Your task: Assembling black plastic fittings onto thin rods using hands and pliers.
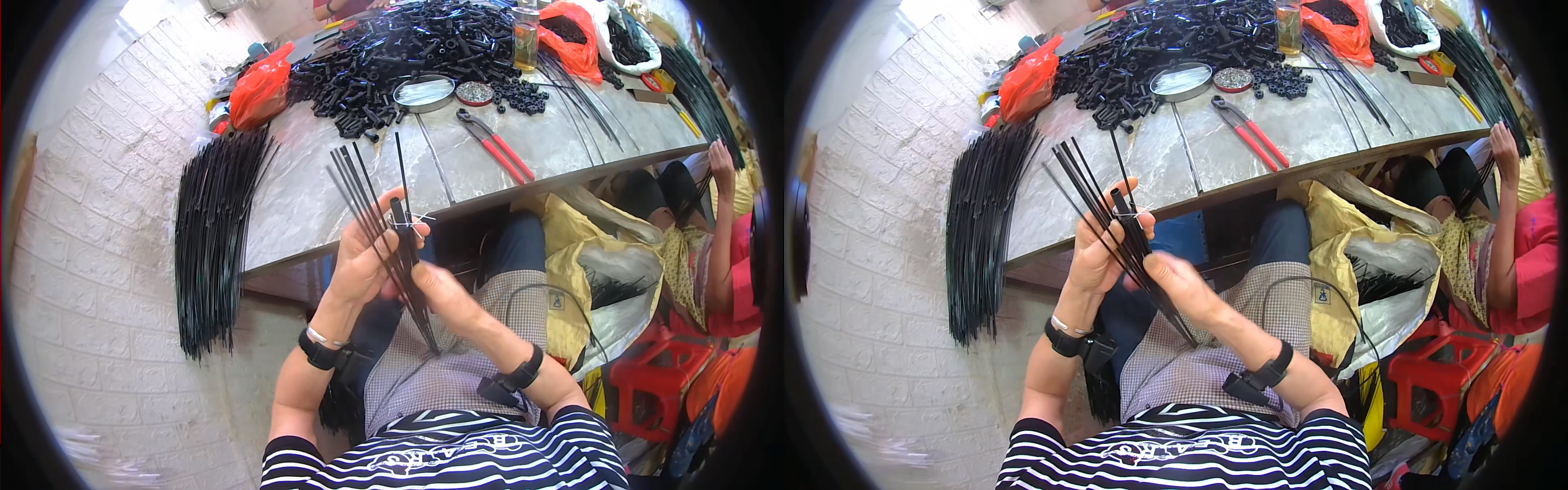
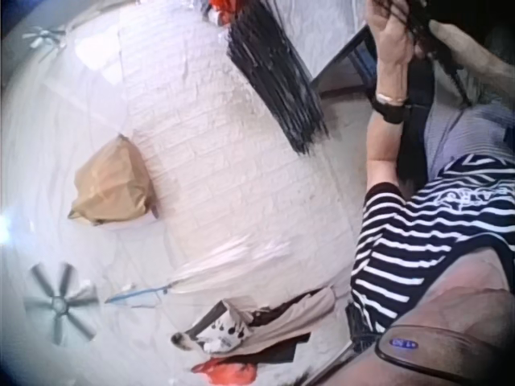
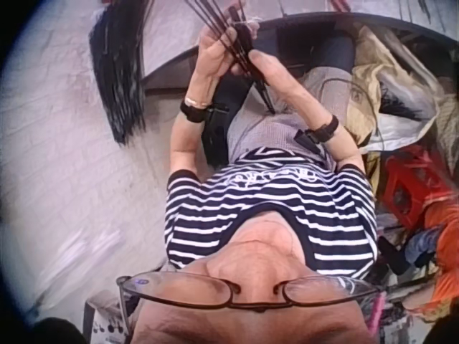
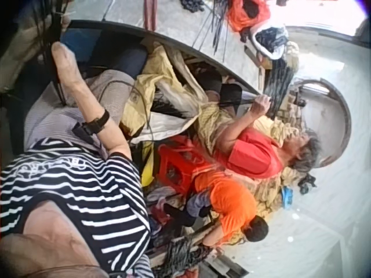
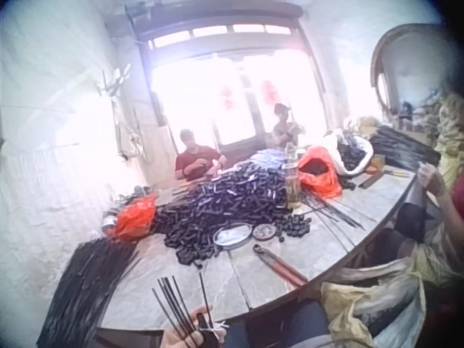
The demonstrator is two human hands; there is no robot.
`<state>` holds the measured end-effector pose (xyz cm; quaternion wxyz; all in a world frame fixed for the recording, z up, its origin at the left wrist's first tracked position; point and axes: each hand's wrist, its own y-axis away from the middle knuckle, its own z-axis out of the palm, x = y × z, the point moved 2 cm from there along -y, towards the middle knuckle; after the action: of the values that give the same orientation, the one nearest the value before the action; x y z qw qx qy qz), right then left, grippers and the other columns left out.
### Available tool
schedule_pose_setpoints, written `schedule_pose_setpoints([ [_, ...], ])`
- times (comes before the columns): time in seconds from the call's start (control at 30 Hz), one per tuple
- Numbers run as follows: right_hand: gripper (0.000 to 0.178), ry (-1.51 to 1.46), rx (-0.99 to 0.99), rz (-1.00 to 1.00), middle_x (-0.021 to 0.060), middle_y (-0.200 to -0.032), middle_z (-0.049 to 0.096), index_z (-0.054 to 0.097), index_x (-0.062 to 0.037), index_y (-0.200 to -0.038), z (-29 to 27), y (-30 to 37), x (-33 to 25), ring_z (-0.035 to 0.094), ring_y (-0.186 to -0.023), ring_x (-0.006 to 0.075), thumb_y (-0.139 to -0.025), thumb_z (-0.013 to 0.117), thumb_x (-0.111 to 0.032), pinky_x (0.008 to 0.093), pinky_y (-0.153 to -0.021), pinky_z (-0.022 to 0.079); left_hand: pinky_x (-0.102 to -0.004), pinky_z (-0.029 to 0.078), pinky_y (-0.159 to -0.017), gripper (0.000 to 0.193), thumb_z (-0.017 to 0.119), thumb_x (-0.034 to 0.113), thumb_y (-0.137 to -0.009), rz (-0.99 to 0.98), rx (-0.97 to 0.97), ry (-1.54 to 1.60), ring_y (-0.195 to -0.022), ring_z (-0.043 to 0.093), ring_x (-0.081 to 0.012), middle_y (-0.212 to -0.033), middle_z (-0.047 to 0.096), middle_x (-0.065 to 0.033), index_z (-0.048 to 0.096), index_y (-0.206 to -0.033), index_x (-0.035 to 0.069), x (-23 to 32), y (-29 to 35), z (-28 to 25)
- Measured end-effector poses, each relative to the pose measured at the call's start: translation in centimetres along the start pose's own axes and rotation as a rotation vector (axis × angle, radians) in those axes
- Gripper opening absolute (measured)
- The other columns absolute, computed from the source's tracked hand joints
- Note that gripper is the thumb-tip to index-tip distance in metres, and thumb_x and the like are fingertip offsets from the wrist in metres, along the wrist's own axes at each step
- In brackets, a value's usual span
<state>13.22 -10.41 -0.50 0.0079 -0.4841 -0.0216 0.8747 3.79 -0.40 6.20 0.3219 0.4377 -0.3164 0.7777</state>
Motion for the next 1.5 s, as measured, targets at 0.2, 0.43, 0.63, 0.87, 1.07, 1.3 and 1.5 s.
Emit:
schedule_pose_setpoints([
  [0.2,0.060,0.210,0.140,-0.132,0.0005,-0.062,0.047,0.052,-0.0020,-0.080,0.3,-0.6,2.6,0.045,-0.057,0.0103,-0.097,0.035,-0.057,0.0249,-0.054,0.037,-0.0354,0.054,-0.078,0.063,0.058,0.035,-0.092,0.012,0.092,0.196,-0.085,0.063,-0.0220,-0.091,0.063,-0.0100,0.036,-0.137,-0.004,-1.8,-0.8,1.2],
  [0.43,0.057,0.307,0.181,-0.151,0.0012,-0.060,0.047,0.050,-0.0022,-0.076,0.6,0.1,1.9,0.045,-0.056,0.0116,-0.099,0.034,-0.052,0.0265,-0.053,0.038,-0.0289,0.046,-0.057,0.075,0.050,0.052,-0.091,0.077,-0.007,-0.150,-0.055,0.050,-0.0123,-0.068,0.048,-0.0014,0.033,-0.136,-0.005,-0.9,-0.6,2.8],
  [0.63,0.034,0.300,0.268,-0.225,0.0060,-0.095,0.060,0.053,0.0015,-0.112,1.0,-0.3,0.7,0.058,-0.084,0.0140,-0.091,0.063,-0.022,0.0261,-0.072,0.048,-0.0220,0.030,-0.041,0.042,0.039,0.040,-0.101,0.200,0.525,-0.333,-0.047,0.035,-0.0055,-0.062,0.038,0.0031,0.047,-0.119,0.003,1.2,-0.4,0.3],
  [0.87,0.018,0.046,0.400,-0.087,0.0047,-0.095,0.063,0.058,-0.0012,-0.107,-3.2,1.2,-2.3,0.058,-0.074,0.0087,-0.090,0.058,-0.006,0.0223,-0.064,0.050,-0.0216,0.024,-0.041,0.051,0.045,0.051,-0.096,0.624,1.007,-0.282,-0.047,0.028,-0.0054,-0.063,0.033,0.0041,0.050,-0.116,0.005,9.3,3.1,-3.5],
  [1.07,0.016,0.269,0.287,-0.320,0.0038,-0.093,0.062,0.060,-0.0001,-0.104,1.5,0.8,-7.8,0.057,-0.074,0.0075,-0.088,0.061,-0.004,0.0197,-0.063,0.048,-0.0217,0.020,-0.039,0.079,0.041,0.070,-0.083,0.550,0.606,-0.294,-0.043,0.024,-0.0037,-0.055,0.027,0.0067,0.047,-0.119,0.000,9.3,1.7,1.0],
  [1.3,0.039,0.753,0.160,-0.725,0.0104,-0.108,0.056,0.060,-0.0017,-0.111,6.0,-0.7,-11.7,0.060,-0.078,0.0139,-0.075,0.074,-0.005,0.0247,-0.062,0.049,-0.0198,0.027,-0.044,0.094,0.036,0.076,-0.082,0.466,0.424,-0.390,-0.046,0.036,-0.0037,-0.054,0.038,0.0062,0.044,-0.126,-0.006,3.4,1.0,3.3],
  [1.5,0.037,0.951,0.162,-0.781,0.0122,-0.105,0.057,0.061,-0.0001,-0.106,5.1,-2.2,-11.4,0.063,-0.074,0.0193,-0.073,0.076,-0.009,0.0284,-0.058,0.050,-0.0178,0.032,-0.048,0.095,0.038,0.075,-0.083,0.438,0.426,-0.495,-0.053,0.046,-0.0031,-0.066,0.056,0.0025,0.043,-0.132,-0.007,1.8,0.3,2.7],
])
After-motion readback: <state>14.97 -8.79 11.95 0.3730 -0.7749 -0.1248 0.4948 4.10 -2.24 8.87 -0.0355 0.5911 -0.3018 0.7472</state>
